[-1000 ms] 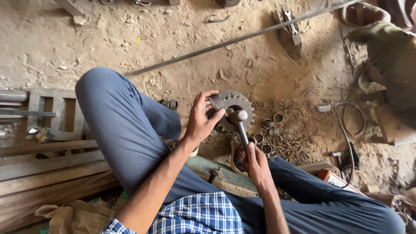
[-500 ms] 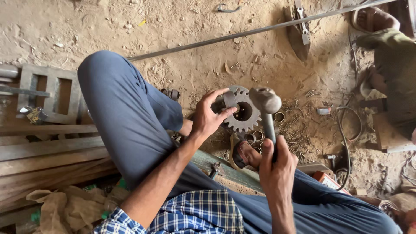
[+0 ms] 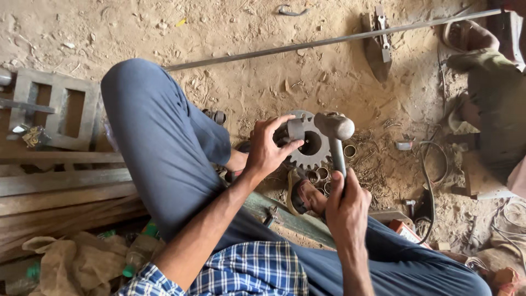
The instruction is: The person sits on the floor and uses a hammer to tap a cylindrical metal piece onto a gear-like component. They repeatedly adjust the piece and strike it to seat it, then inspect the fit by hand.
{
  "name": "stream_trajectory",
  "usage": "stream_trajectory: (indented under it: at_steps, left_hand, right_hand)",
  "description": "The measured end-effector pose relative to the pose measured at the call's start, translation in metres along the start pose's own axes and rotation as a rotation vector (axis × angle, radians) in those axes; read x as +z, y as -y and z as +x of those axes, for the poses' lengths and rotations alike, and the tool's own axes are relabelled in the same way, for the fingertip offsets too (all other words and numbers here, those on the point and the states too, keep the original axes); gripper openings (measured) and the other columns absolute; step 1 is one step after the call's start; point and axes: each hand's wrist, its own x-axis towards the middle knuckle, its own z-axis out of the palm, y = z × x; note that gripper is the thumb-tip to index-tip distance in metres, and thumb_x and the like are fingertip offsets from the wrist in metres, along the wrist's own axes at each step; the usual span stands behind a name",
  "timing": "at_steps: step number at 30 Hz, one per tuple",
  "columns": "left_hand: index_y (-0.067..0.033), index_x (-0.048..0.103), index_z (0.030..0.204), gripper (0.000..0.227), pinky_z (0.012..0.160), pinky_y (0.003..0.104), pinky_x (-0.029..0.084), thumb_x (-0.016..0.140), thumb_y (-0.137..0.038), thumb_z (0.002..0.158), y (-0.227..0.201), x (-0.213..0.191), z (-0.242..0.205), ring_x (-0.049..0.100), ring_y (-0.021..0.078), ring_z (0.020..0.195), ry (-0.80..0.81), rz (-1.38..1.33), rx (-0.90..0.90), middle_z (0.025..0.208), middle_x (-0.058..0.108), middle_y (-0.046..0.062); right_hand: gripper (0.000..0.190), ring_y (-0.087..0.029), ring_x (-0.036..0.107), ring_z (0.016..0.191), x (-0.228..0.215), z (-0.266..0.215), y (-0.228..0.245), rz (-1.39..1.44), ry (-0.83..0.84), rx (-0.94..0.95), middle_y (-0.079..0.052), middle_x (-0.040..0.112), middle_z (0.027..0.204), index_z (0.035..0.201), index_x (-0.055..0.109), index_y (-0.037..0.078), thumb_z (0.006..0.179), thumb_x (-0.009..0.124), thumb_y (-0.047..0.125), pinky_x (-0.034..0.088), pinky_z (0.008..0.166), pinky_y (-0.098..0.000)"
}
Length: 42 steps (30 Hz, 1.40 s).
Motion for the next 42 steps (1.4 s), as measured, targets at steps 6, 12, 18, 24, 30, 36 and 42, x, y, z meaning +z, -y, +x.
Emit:
stream_trajectory:
  at_steps: [6, 12, 18, 24, 30, 36, 42]
  left_hand:
    - [-0.0119, 0.067, 0.128, 0.061, 0.097, 0.047, 0.045, 0.089, -0.033, 0.076, -0.008, -0.003, -0.002, 0.067, 0.0332, 0.108, 0.035, 0.083, -0.056, 0.116, 0.075, 0.012]
    - [-0.015, 0.065, 0.132, 0.059, 0.1, 0.046, 0.045, 0.086, -0.038, 0.082, -0.007, -0.004, -0.003, 0.063, 0.0321, 0.114, 0.001, 0.117, 0.005, 0.124, 0.072, 0.01]
    - [-0.0146, 0.066, 0.131, 0.062, 0.097, 0.045, 0.044, 0.087, -0.039, 0.078, -0.009, -0.003, -0.002, 0.062, 0.0309, 0.11, 0.032, 0.169, -0.043, 0.12, 0.072, 0.008]
    - [-0.0129, 0.069, 0.128, 0.06, 0.096, 0.046, 0.043, 0.089, -0.038, 0.077, -0.008, -0.003, -0.001, 0.062, 0.0319, 0.108, 0.014, 0.158, -0.04, 0.115, 0.074, 0.009]
    - [-0.0093, 0.068, 0.129, 0.061, 0.097, 0.043, 0.047, 0.087, -0.038, 0.079, -0.002, -0.003, 0.003, 0.066, 0.0294, 0.107, 0.016, 0.073, -0.018, 0.118, 0.074, 0.01]
    - [-0.0076, 0.068, 0.127, 0.06, 0.095, 0.044, 0.047, 0.09, -0.036, 0.078, -0.004, -0.002, 0.003, 0.067, 0.0309, 0.105, 0.0, 0.105, 0.013, 0.117, 0.074, 0.012]
    - [-0.0108, 0.068, 0.127, 0.061, 0.095, 0.041, 0.052, 0.09, -0.035, 0.076, -0.003, -0.001, 0.005, 0.07, 0.0285, 0.105, 0.041, -0.005, -0.066, 0.116, 0.075, 0.011]
  right_hand:
    - [0.032, -0.017, 0.049, 0.034, 0.002, 0.012, 0.008, 0.227, 0.308, 0.489, -0.004, 0.055, 0.051, 0.098, 0.062, 0.005, 0.107, 0.043, 0.03, 0.039, 0.036, -0.0396]
    - [0.032, -0.01, 0.05, 0.035, -0.008, 0.005, 0.013, 0.295, 0.096, 0.228, -0.002, 0.053, 0.05, 0.1, 0.063, 0.001, 0.109, 0.045, 0.026, 0.037, 0.031, -0.0298]
    - [0.033, -0.016, 0.046, 0.031, -0.006, 0.011, 0.009, 0.248, 0.189, 0.465, -0.002, 0.051, 0.048, 0.09, 0.059, 0.005, 0.109, 0.044, 0.027, 0.036, 0.031, -0.0384]
    - [0.035, -0.015, 0.038, 0.035, -0.006, 0.002, 0.008, 0.122, 0.07, 0.058, 0.0, 0.05, 0.047, 0.096, 0.06, 0.006, 0.113, 0.044, 0.031, 0.039, 0.052, -0.0404]
    - [0.034, -0.017, 0.04, 0.034, 0.007, 0.004, 0.014, 0.035, 0.252, 0.167, -0.001, 0.051, 0.048, 0.088, 0.059, 0.008, 0.108, 0.048, 0.034, 0.037, 0.038, -0.0399]
    - [0.035, -0.016, 0.044, 0.034, 0.003, 0.015, 0.016, 0.068, 0.354, 0.342, -0.002, 0.052, 0.049, 0.088, 0.058, 0.009, 0.107, 0.046, 0.036, 0.04, 0.034, -0.0412]
    - [0.034, -0.021, 0.045, 0.043, 0.0, 0.009, 0.016, -0.111, 0.114, -0.051, -0.009, 0.051, 0.052, 0.092, 0.061, 0.004, 0.111, 0.052, 0.032, 0.038, 0.041, -0.0383]
